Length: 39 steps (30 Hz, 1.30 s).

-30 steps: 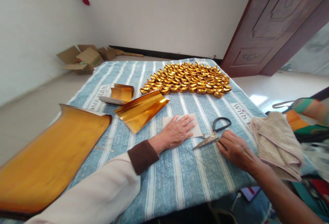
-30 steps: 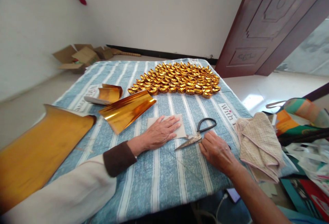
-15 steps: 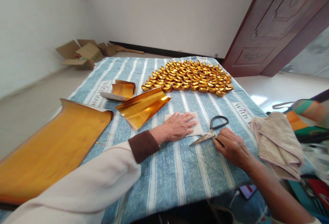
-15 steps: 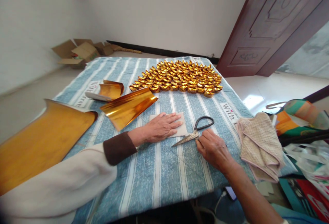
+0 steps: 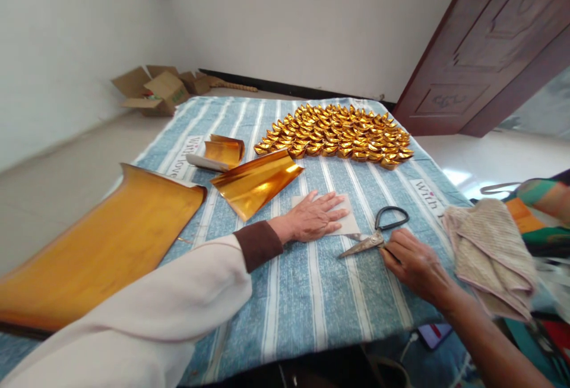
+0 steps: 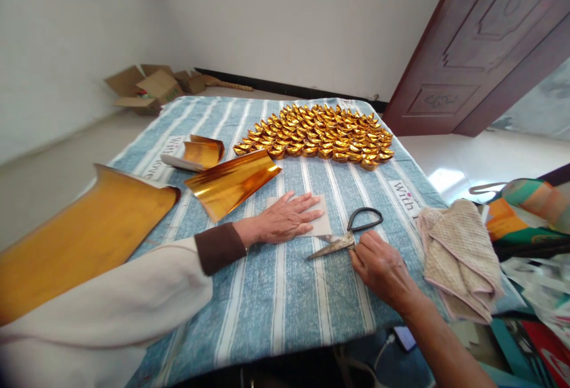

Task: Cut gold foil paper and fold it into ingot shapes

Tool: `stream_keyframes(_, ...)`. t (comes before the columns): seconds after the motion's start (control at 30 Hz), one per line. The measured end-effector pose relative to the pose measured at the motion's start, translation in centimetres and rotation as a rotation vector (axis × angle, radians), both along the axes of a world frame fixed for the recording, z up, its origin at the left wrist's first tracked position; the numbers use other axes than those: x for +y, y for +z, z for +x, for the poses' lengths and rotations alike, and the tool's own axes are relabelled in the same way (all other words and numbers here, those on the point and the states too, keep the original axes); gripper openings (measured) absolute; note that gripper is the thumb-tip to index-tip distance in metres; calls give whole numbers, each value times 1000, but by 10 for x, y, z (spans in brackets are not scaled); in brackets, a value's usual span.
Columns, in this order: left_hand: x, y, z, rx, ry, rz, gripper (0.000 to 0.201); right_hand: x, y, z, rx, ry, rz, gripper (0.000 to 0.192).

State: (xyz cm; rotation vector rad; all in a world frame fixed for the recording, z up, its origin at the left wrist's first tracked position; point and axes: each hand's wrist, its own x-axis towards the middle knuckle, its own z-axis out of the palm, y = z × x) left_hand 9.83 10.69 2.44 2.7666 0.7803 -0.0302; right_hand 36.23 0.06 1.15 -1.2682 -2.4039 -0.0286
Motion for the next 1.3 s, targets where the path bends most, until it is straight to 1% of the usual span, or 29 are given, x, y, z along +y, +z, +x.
stream_keyframes(0.13, -1, 5, 1, 24, 3, -31, 49, 4, 0, -4, 4, -5, 17, 27)
stream_keyframes(0.33, -2, 11, 2, 45, 2, -57, 49, 15, 3, -19, -15, 39, 24, 29)
stream_keyframes(0.6, -2, 19, 2, 76, -16, -98, 53, -2, 4, -14, 38, 33, -26, 28)
stream_keyframes(0.83, 0, 16, 3, 89, -23, -97, 55, 10, 8, -37, -8, 57, 21, 30)
stream_keyframes(1.03, -3, 19, 4, 78, -11, -112, 55, -2, 7, -31, -5, 71, -1, 31)
stream_keyframes(1.13, -3, 21, 4, 80, -2, -131, 54, -1, 7, -35, 3, 61, 4, 30)
stream_keyframes(1.3, 0, 12, 6, 30, 27, -143, 55, 7, 8, -57, 17, 64, 32, 29)
